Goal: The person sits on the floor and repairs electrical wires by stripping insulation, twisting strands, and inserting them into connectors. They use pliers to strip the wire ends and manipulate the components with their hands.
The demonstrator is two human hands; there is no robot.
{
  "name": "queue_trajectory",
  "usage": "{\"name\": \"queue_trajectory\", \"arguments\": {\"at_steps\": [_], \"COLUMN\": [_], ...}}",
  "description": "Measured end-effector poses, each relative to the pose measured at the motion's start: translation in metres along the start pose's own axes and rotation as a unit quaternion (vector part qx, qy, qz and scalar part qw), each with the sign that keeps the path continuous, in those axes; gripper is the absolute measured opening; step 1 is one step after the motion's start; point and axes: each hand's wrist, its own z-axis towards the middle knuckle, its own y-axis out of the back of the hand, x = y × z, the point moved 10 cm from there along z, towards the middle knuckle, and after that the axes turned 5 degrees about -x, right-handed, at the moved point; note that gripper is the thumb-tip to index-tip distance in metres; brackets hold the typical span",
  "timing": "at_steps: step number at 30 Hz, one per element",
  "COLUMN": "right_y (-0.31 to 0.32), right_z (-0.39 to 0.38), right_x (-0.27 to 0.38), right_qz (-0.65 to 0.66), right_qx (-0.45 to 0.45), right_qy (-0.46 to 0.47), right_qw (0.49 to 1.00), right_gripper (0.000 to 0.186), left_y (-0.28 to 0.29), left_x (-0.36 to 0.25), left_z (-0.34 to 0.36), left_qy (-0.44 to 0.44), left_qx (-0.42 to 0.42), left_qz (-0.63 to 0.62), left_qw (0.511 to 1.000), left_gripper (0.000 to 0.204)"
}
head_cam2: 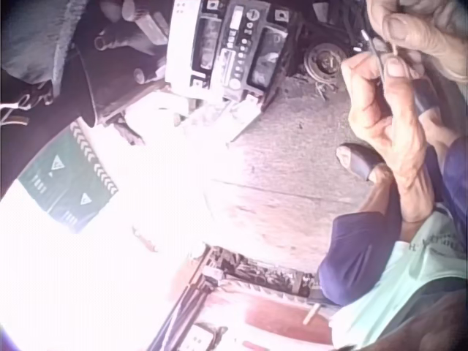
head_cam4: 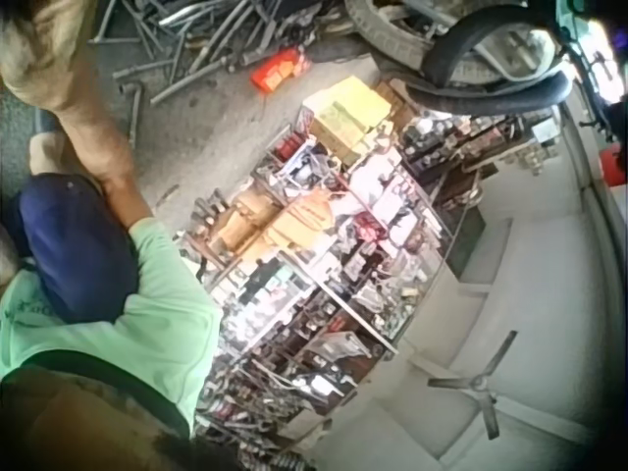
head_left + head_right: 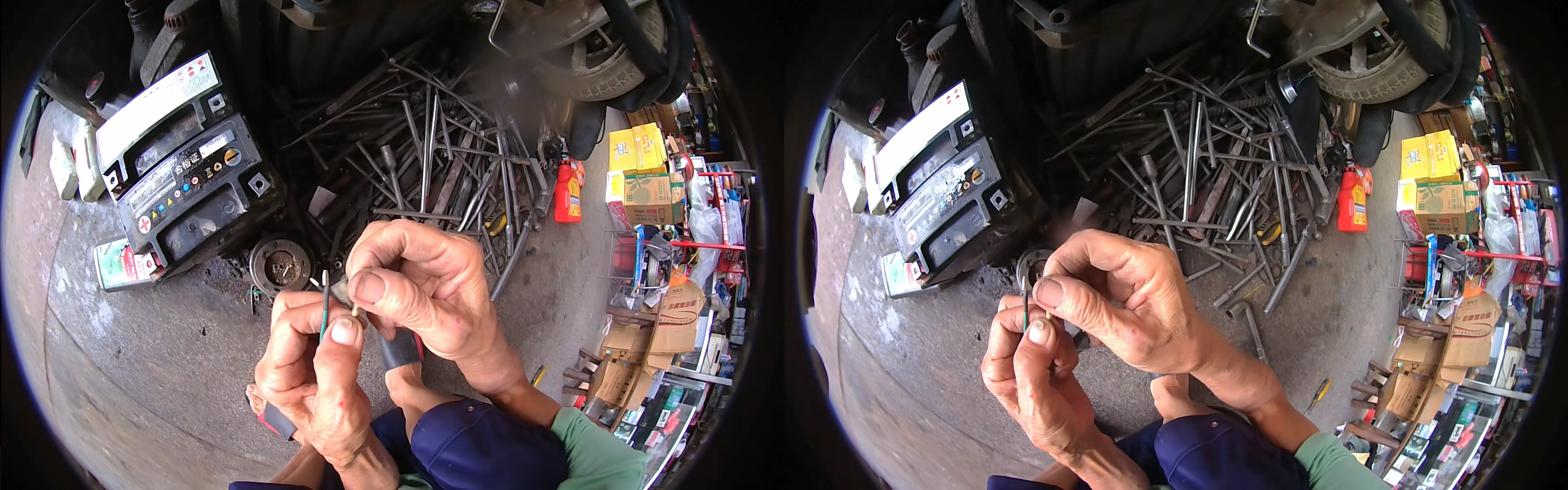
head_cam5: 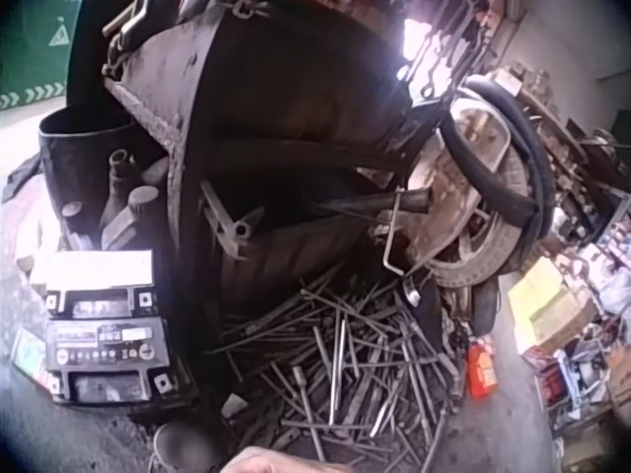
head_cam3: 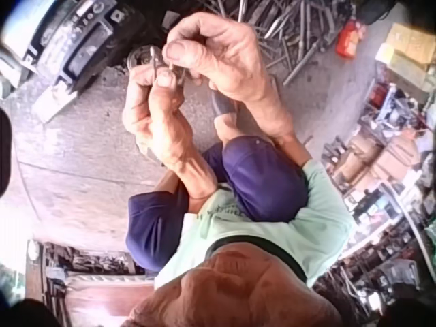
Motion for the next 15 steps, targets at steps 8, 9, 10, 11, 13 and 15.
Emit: {"name": "queue_trajectory", "arguments": {"at_steps": [8,9,10,11,13,15], "right_y": [0.003,0.002,0.001,0.0,-0.005,-0.009], "right_z": [-0.003,-0.002,-0.002,-0.001,-0.001,0.0], "right_x": [-0.008,-0.001,0.002,0.006,0.012,0.01], "right_qz": [0.042,0.036,0.012,-0.011,-0.048,-0.056], "right_qx": [-0.027,-0.034,-0.027,-0.021,-0.006,0.004], "right_qy": [-0.066,-0.042,-0.025,-0.007,0.017,0.023], "right_qw": [0.997,0.998,0.999,1.0,0.999,0.998], "right_gripper": [0.009,0.008,0.009,0.01,0.01,0.011], "left_y": [-0.006,-0.006,-0.004,-0.003,0.002,0.006], "left_x": [0.021,0.021,0.021,0.02,0.017,0.013], "left_z": [0.0,-0.001,-0.001,0.0,0.002,0.003], "left_qy": [0.129,0.123,0.114,0.106,0.08,0.059], "left_qx": [-0.018,-0.016,-0.015,-0.014,-0.025,-0.031], "left_qz": [-0.17,-0.155,-0.139,-0.123,-0.122,-0.132], "left_qw": [0.977,0.98,0.984,0.987,0.989,0.989], "left_gripper": [0.011,0.011,0.011,0.011,0.012,0.012]}}
